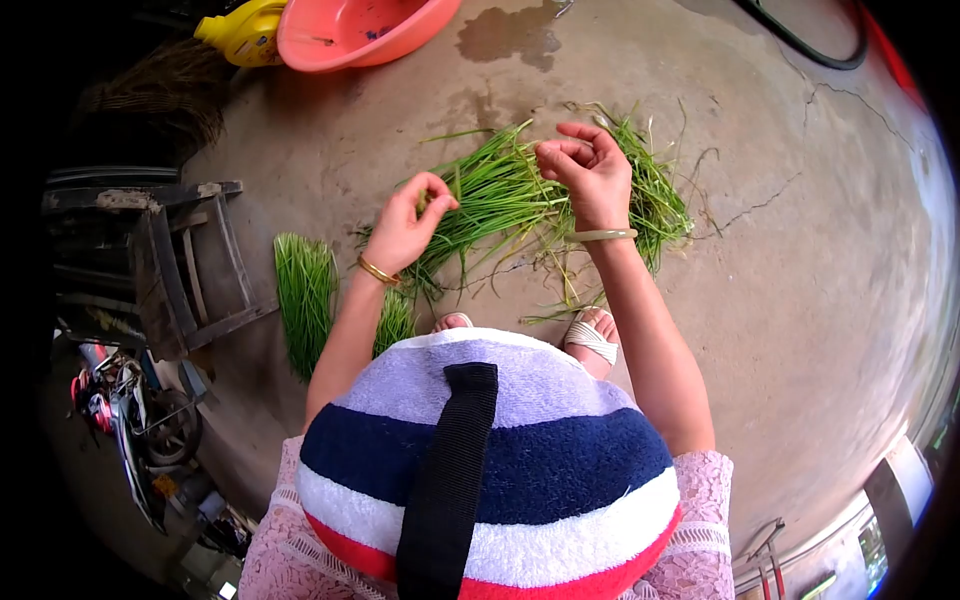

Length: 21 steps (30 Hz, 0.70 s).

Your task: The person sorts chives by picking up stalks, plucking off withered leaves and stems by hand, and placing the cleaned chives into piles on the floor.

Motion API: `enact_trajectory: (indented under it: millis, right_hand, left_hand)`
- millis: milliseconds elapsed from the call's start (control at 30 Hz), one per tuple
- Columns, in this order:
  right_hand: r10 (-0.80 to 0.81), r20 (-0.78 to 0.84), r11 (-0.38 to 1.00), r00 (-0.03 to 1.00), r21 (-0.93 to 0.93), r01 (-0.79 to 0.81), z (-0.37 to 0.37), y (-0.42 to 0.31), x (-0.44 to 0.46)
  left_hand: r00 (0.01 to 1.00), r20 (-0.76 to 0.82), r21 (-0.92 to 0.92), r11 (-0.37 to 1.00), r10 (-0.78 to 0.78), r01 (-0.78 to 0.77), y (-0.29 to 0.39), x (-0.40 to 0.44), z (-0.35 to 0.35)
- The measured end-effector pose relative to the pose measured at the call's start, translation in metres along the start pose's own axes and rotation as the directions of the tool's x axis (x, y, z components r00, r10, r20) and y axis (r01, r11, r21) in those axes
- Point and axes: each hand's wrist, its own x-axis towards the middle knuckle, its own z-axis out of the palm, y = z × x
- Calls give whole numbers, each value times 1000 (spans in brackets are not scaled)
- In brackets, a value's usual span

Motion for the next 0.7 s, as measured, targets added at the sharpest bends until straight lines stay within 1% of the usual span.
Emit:
enact_trajectory:
  millis: [67,100,133,200,233,267,333,367,400,467,500,533,600,633,700]
  right_hand:
    - [110,-4,978,994,-180,-109,-7,10,0]
    - [82,47,968,996,-240,-68,-3,14,-3]
    - [106,62,956,992,-282,-84,1,18,-7]
    - [125,121,969,985,-229,-95,18,22,-15]
    - [111,154,970,982,-231,-74,27,22,-17]
    - [59,192,972,980,-236,-13,33,25,-18]
    - [7,230,978,973,-203,41,39,32,-17]
    - [7,229,978,973,-204,41,39,33,-17]
    - [23,212,977,977,-213,23,38,34,-17]
    - [41,194,975,980,-222,3,35,34,-19]
    - [59,184,981,981,-192,-23,33,33,-20]
    - [76,175,986,982,-160,-48,31,31,-21]
    - [82,159,981,984,-189,-51,28,27,-19]
    - [95,123,981,988,-178,-72,27,24,-18]
    - [105,80,986,991,-134,-94,24,20,-15]
  left_hand:
    - [996,-61,-69,995,63,-67,-9,3,-6]
    - [994,-91,-79,995,57,-64,-5,2,-9]
    - [994,-91,-78,995,56,-63,-1,1,-10]
    - [997,-74,26,1000,-15,17,9,-1,-11]
    - [993,-115,89,996,19,-9,17,-2,-6]
    - [995,-99,103,994,-21,31,17,-2,-1]
    - [985,-97,146,981,146,-131,17,-2,11]
    - [983,-98,70,986,155,-148,16,-1,17]
    - [983,-98,68,986,156,-150,15,0,21]
    - [986,-36,-125,978,163,-166,10,2,26]
    - [996,51,-96,993,73,-68,7,4,24]
    - [996,51,-97,993,72,-67,6,3,24]
    - [998,63,-40,999,0,3,9,2,24]
    - [998,65,-39,999,-1,3,13,3,23]
    - [996,3,48,995,89,-89,25,5,19]
